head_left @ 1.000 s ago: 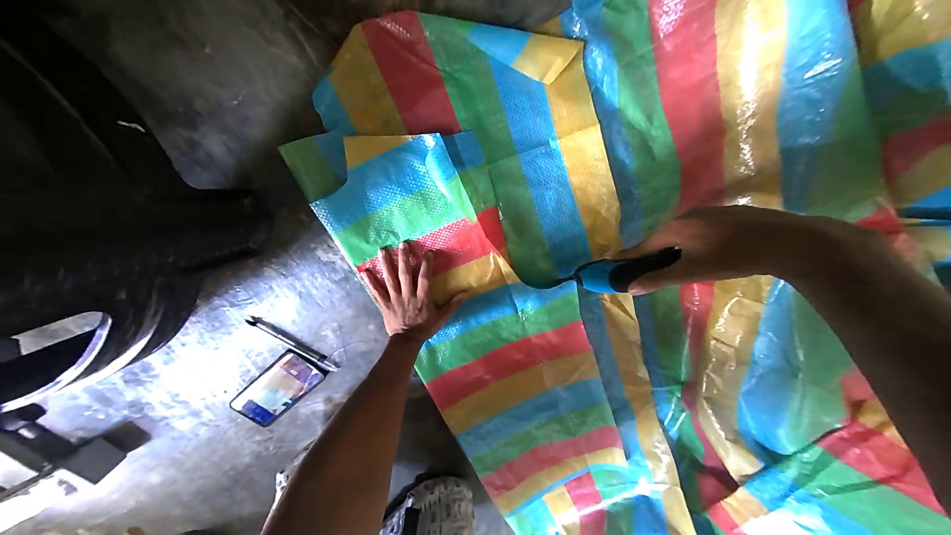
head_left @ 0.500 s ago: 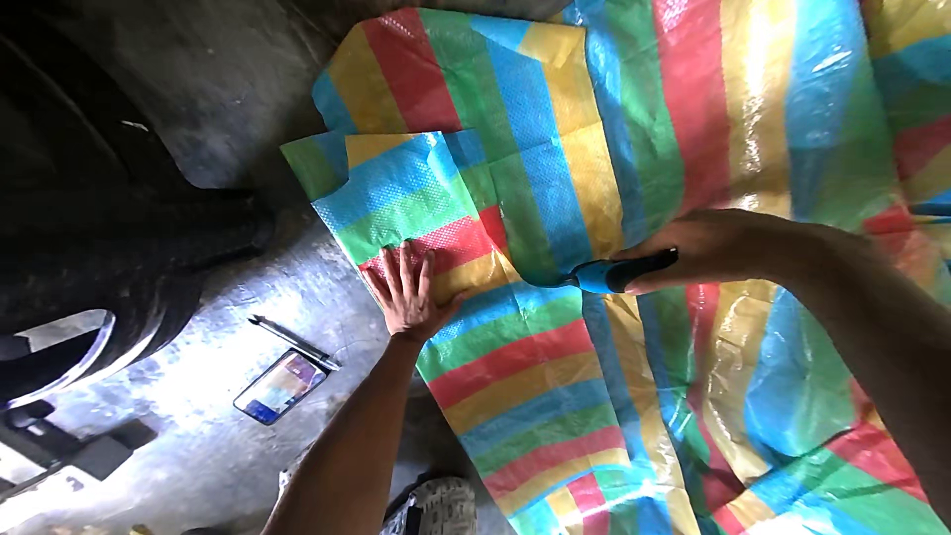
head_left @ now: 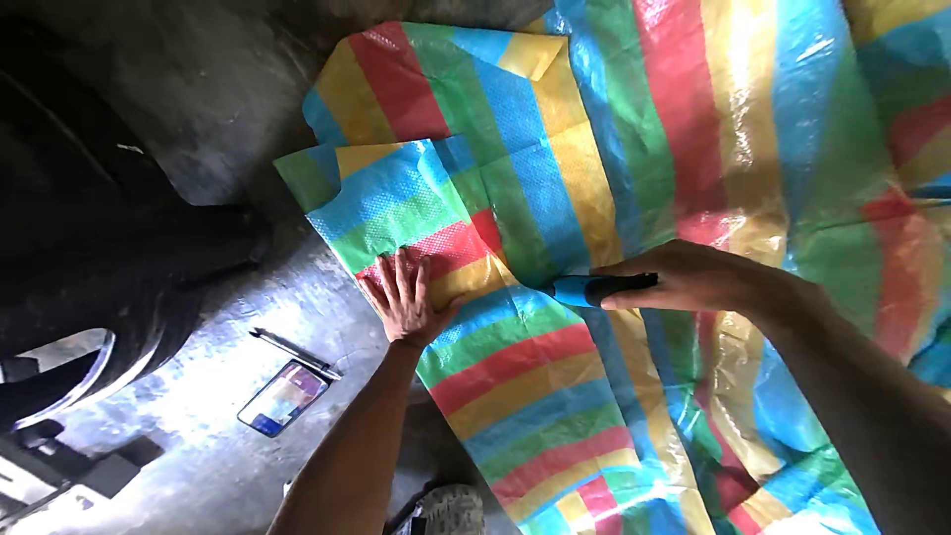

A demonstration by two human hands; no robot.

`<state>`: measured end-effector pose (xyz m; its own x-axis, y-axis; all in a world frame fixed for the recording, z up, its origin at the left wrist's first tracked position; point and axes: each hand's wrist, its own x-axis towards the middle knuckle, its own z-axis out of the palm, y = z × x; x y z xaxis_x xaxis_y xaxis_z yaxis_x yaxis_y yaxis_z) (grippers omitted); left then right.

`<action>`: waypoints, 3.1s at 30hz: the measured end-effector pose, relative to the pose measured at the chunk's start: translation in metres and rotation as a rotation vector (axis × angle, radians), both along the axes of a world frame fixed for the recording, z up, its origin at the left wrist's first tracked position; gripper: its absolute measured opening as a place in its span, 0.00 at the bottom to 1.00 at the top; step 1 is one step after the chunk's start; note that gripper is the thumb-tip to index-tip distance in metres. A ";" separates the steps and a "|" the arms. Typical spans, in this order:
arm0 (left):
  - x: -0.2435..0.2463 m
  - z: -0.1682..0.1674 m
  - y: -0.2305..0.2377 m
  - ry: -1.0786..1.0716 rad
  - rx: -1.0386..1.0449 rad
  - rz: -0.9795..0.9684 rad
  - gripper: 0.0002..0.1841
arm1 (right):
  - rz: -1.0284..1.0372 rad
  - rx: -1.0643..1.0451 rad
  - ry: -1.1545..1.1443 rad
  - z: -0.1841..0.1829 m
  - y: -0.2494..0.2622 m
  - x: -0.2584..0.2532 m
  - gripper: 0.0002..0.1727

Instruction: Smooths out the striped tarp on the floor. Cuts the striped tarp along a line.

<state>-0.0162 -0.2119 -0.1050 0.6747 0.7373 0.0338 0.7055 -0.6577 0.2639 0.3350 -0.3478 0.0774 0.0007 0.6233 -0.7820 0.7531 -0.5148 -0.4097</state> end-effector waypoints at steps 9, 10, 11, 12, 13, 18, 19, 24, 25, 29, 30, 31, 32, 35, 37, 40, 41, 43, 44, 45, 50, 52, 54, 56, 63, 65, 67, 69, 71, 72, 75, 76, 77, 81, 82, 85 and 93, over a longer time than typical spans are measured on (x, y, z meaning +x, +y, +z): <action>0.001 0.002 -0.001 0.001 0.002 -0.005 0.52 | -0.299 0.051 0.069 -0.007 -0.036 -0.031 0.29; 0.001 0.001 -0.001 -0.003 0.005 -0.005 0.52 | -0.333 0.055 0.067 -0.008 -0.040 -0.036 0.30; 0.001 0.001 -0.001 -0.005 0.011 -0.005 0.52 | -0.369 0.058 0.064 -0.009 -0.044 -0.041 0.30; 0.000 0.000 -0.001 -0.009 0.016 -0.004 0.52 | -0.400 0.059 0.058 -0.009 -0.048 -0.047 0.31; 0.000 0.000 -0.001 -0.013 0.022 -0.002 0.52 | -0.434 0.058 0.052 -0.010 -0.051 -0.052 0.32; 0.001 0.002 -0.001 0.003 -0.007 0.004 0.51 | -0.637 0.087 0.019 -0.011 -0.065 -0.088 0.35; 0.001 0.003 -0.001 -0.001 -0.018 0.005 0.51 | -0.680 0.080 0.020 -0.011 -0.067 -0.095 0.36; 0.002 0.001 -0.001 -0.018 0.027 0.006 0.50 | -0.861 0.118 0.002 -0.015 -0.067 -0.130 0.35; 0.002 0.001 -0.001 -0.015 0.028 0.007 0.51 | -0.888 0.141 -0.001 -0.017 -0.066 -0.136 0.35; 0.002 0.003 -0.001 0.013 0.017 0.011 0.50 | -1.003 0.214 0.025 -0.024 -0.060 -0.156 0.34; 0.003 0.003 -0.001 0.017 0.015 0.011 0.51 | -1.033 0.220 0.026 -0.024 -0.056 -0.161 0.34; 0.003 0.003 -0.001 0.015 0.018 0.012 0.51 | -1.056 0.231 0.015 -0.024 -0.053 -0.167 0.34; 0.002 0.002 -0.002 0.009 0.022 0.013 0.50 | -1.079 0.244 0.000 -0.025 -0.049 -0.172 0.34; 0.002 -0.001 -0.002 0.001 0.026 0.016 0.49 | -1.164 0.262 -0.038 -0.025 -0.035 -0.190 0.34; 0.002 0.000 -0.003 0.011 0.022 0.019 0.49 | -1.222 0.280 -0.044 -0.024 -0.024 -0.200 0.32; 0.003 0.001 -0.003 0.014 0.007 0.024 0.49 | -1.251 0.310 -0.090 -0.025 -0.009 -0.209 0.33; 0.003 0.001 -0.003 0.009 0.013 0.024 0.48 | -1.255 0.314 -0.101 -0.026 -0.004 -0.210 0.33; 0.003 0.002 -0.003 0.008 0.002 0.021 0.48 | -1.272 0.311 -0.109 -0.029 0.006 -0.210 0.33; 0.003 0.003 -0.003 0.014 -0.005 0.022 0.48 | -1.271 0.309 -0.118 -0.031 0.010 -0.208 0.33; 0.003 0.004 -0.003 0.021 -0.011 0.024 0.48 | -1.269 0.313 -0.123 -0.032 0.015 -0.207 0.34; 0.003 0.003 -0.003 -0.007 0.000 0.015 0.48 | -1.221 0.361 -0.124 -0.039 0.036 -0.194 0.34; 0.004 0.004 -0.003 -0.006 0.005 0.015 0.47 | -1.185 0.386 -0.154 -0.041 0.044 -0.190 0.33; 0.004 0.004 -0.002 0.001 0.015 0.018 0.47 | -1.162 0.393 -0.177 -0.043 0.053 -0.186 0.32; 0.004 0.004 -0.002 -0.006 0.025 0.021 0.47 | -1.119 0.428 -0.208 -0.045 0.061 -0.182 0.30; 0.002 0.005 -0.003 0.003 0.009 0.025 0.47 | -1.095 0.449 -0.192 -0.048 0.095 -0.163 0.32; 0.003 0.005 -0.003 0.008 -0.017 0.028 0.48 | -1.067 0.502 -0.187 -0.053 0.104 -0.156 0.31; 0.005 0.007 -0.002 -0.005 -0.024 0.035 0.47 | -1.026 0.557 -0.169 -0.056 0.111 -0.148 0.30; 0.005 0.006 -0.002 -0.004 -0.020 0.037 0.46 | -1.008 0.581 -0.141 -0.058 0.115 -0.144 0.31; 0.004 0.008 -0.002 0.004 -0.030 0.032 0.45 | -1.012 0.568 -0.116 -0.061 0.115 -0.143 0.31; 0.003 0.009 -0.003 0.010 -0.037 0.031 0.45 | -1.013 0.549 -0.106 -0.061 0.114 -0.142 0.32; 0.005 0.011 -0.004 0.021 -0.053 0.028 0.45 | -0.995 0.466 -0.116 -0.055 0.112 -0.134 0.33; 0.005 0.011 -0.002 0.018 -0.051 0.026 0.45 | -0.990 0.457 -0.118 -0.054 0.113 -0.131 0.34; 0.006 0.012 -0.001 0.015 -0.057 0.027 0.45 | -0.994 0.452 -0.108 -0.054 0.113 -0.128 0.34; 0.006 0.012 -0.001 0.019 -0.070 0.037 0.44 | -0.975 0.410 -0.057 -0.046 0.115 -0.116 0.33; 0.004 0.011 -0.002 0.019 -0.061 0.033 0.44 | -0.948 0.386 -0.054 -0.042 0.115 -0.111 0.34; 0.004 0.007 -0.004 0.018 -0.037 0.031 0.45 | -0.848 0.349 -0.058 -0.033 0.115 -0.087 0.33; 0.000 0.011 -0.006 -0.011 -0.070 0.040 0.44 | -0.387 0.276 -0.064 -0.001 0.138 -0.009 0.28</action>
